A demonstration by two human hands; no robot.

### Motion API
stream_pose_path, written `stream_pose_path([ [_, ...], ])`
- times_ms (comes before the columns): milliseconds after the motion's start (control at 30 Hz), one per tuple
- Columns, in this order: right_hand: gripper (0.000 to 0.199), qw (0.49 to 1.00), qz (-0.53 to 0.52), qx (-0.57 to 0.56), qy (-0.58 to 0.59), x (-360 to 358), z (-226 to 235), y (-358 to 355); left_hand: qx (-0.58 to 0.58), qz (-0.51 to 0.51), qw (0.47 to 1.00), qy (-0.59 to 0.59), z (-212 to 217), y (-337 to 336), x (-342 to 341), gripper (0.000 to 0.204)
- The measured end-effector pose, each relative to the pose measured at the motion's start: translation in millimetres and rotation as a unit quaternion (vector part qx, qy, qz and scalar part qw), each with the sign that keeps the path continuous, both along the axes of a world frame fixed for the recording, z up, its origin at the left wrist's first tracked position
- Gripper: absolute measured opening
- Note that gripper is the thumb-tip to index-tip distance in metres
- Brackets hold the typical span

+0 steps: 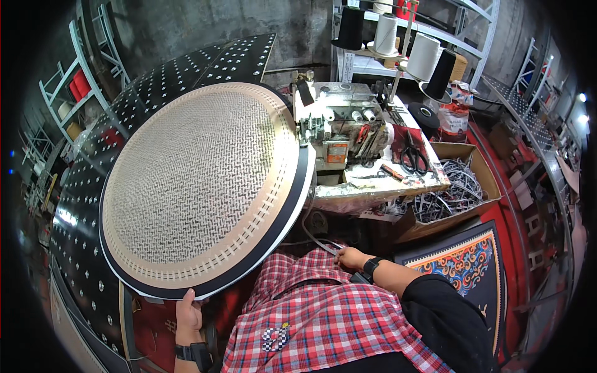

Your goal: Sewing edges of floor mats using an industrial sewing machine.

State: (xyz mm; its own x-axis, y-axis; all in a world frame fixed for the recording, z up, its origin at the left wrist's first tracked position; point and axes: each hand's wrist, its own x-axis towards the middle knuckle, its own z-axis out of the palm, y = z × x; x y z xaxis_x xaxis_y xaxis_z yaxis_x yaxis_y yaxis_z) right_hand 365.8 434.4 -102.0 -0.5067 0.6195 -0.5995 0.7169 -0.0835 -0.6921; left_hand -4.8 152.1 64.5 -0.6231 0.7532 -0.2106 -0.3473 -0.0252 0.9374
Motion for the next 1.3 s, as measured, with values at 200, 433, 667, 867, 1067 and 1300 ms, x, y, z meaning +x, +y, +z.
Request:
stream_pose_path([
  [200,0.019,1.0,-0.002,0.003,0.023,2,-9,1,0.039,0.163,0.982,-0.081,18,14,-25,0.038],
  [433,0.021,0.999,-0.018,-0.004,0.04,0,5,-2,0.015,0.075,0.997,-0.013,3,12,15,0.031],
  [667,0.02,0.996,-0.05,-0.05,0.055,-1,8,-4,0.084,0.2,0.972,-0.091,4,10,-11,0.044],
  [867,0.016,0.999,0.007,0.025,0.024,3,-15,2,0.045,0.098,0.994,-0.033,-3,7,13,0.035],
  [1067,0.019,0.99,0.014,0.143,-0.008,-4,21,-8,0.067,0.046,0.996,-0.031,-16,0,16,0.037],
  [1300,0.028,0.946,0.071,0.3,-0.101,-13,89,22,0.116,0.108,0.985,-0.066,-1,5,6,0.045],
])
